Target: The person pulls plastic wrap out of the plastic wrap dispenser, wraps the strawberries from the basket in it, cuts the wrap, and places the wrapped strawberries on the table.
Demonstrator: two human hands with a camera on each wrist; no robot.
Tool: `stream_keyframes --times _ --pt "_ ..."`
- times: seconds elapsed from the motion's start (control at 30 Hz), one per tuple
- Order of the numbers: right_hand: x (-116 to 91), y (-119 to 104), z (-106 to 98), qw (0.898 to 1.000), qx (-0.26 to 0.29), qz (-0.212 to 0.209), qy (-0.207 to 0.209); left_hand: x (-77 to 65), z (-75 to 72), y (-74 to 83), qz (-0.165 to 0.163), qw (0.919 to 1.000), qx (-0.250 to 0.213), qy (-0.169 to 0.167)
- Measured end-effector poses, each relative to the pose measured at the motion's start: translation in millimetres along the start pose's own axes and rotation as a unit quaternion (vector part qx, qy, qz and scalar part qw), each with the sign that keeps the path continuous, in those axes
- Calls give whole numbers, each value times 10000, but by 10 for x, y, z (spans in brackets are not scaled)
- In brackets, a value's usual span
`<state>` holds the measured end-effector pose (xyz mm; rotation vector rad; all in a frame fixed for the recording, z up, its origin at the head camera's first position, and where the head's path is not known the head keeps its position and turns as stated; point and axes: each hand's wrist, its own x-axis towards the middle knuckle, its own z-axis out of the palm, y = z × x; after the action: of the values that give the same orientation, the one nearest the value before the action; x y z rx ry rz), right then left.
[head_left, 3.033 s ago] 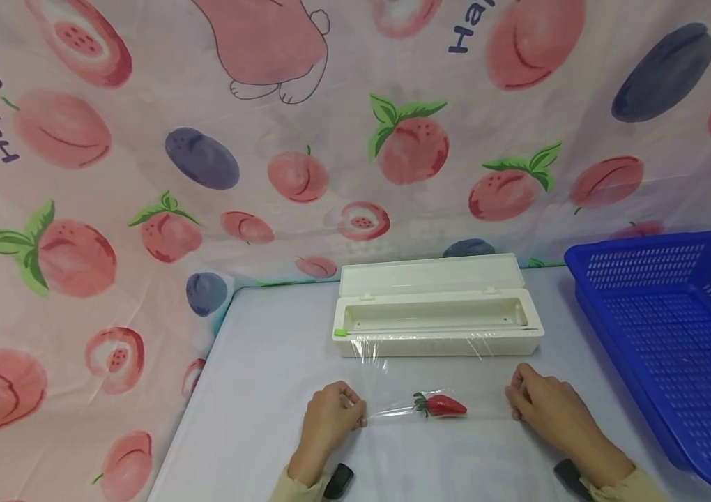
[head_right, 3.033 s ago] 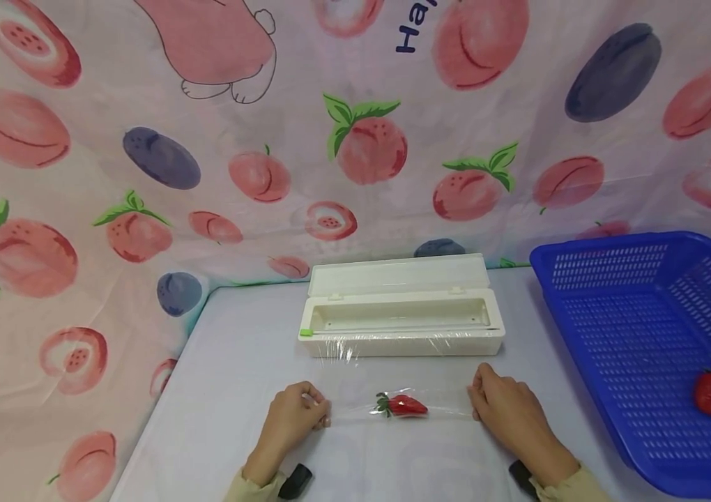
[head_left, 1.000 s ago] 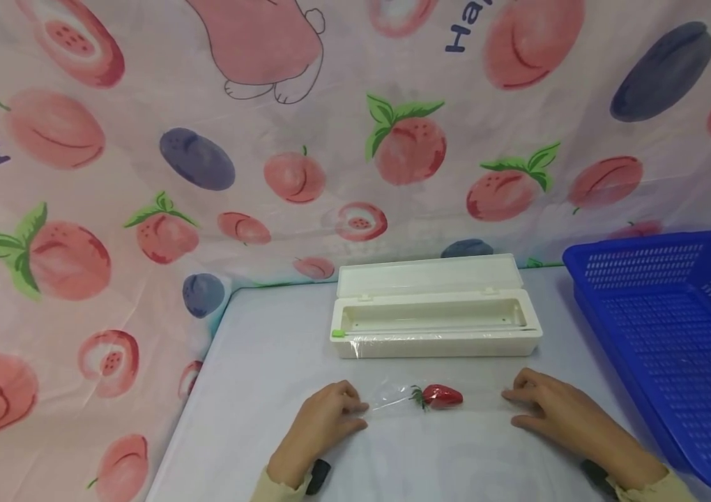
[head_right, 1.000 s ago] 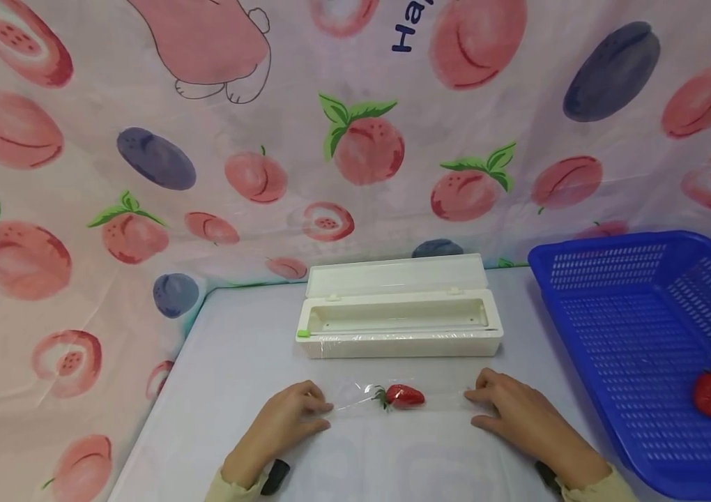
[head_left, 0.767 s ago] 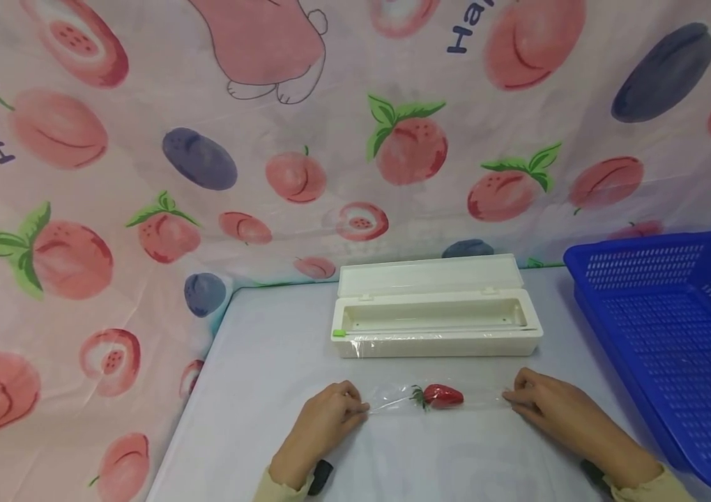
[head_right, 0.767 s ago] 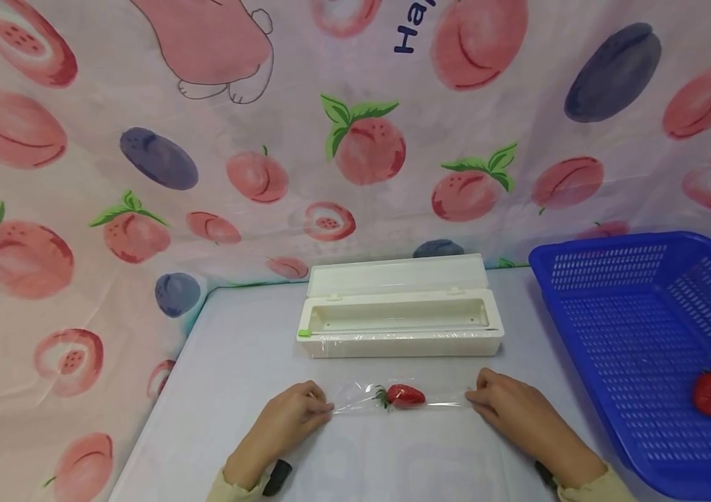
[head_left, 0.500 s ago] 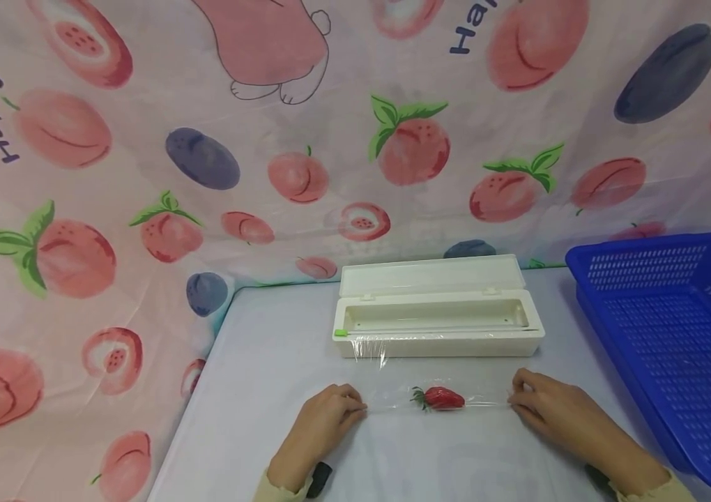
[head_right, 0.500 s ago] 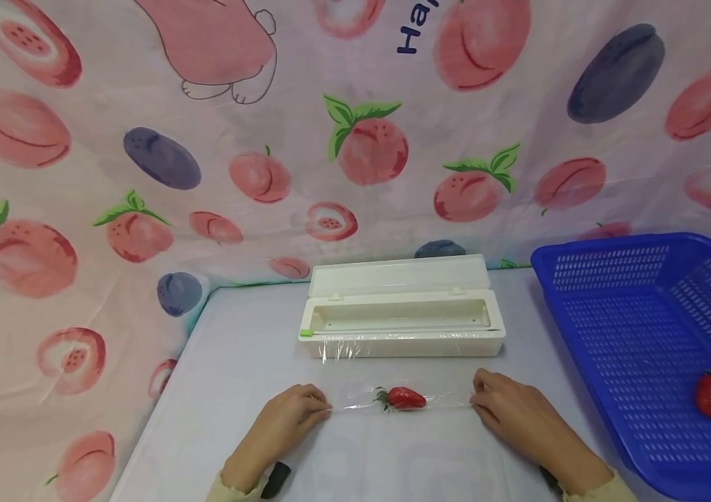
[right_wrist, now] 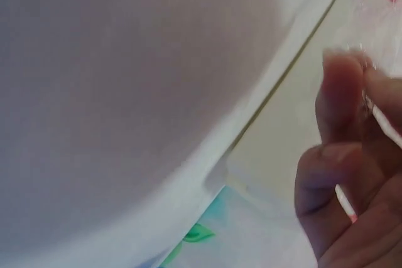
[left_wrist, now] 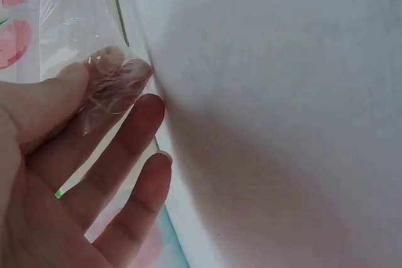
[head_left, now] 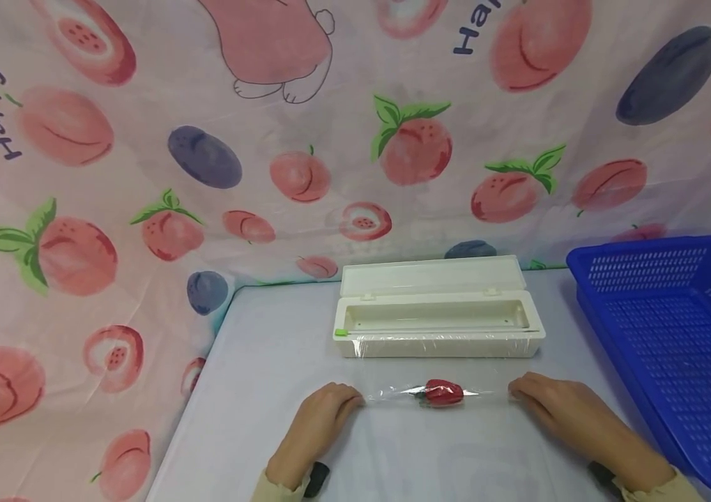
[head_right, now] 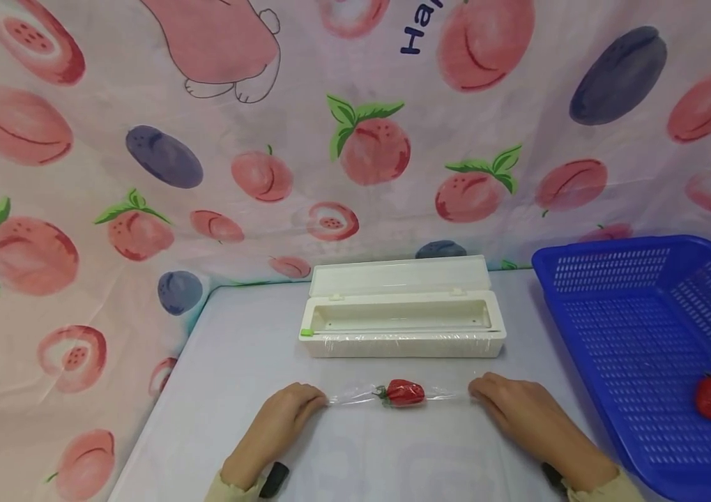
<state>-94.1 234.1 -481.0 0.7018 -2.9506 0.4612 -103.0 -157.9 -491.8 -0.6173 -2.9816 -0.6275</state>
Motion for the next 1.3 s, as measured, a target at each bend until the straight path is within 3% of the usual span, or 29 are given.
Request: stream_keyframes --times 0.17,0.27,0.4,0.67,0.9,1.07,1.3 --pt "71 -42 26 9983 295 425 253 76 32 -26 -42 9998 -198 85" --pt "133 -55 38 9970 427 633 132 132 54 -26 -133 9992 -344 132" --pt "211 -75 49 9945 551 888 36 195 73 -6 -504 9961 -695 181" --pt "317 -86 80 9860 816 1405 374 296 100 27 -1731 9698 -1696 287" --pt "325 -90 96 9812 917 1591 590 345 117 44 -2302 9548 -1771 636" --pt "324 -86 89 9804 880 1678 535 366 102 29 -2487 9502 -1751 676" --pt "316 -98 72 9810 799 1717 424 371 106 14 -2361 9506 -1913 633"
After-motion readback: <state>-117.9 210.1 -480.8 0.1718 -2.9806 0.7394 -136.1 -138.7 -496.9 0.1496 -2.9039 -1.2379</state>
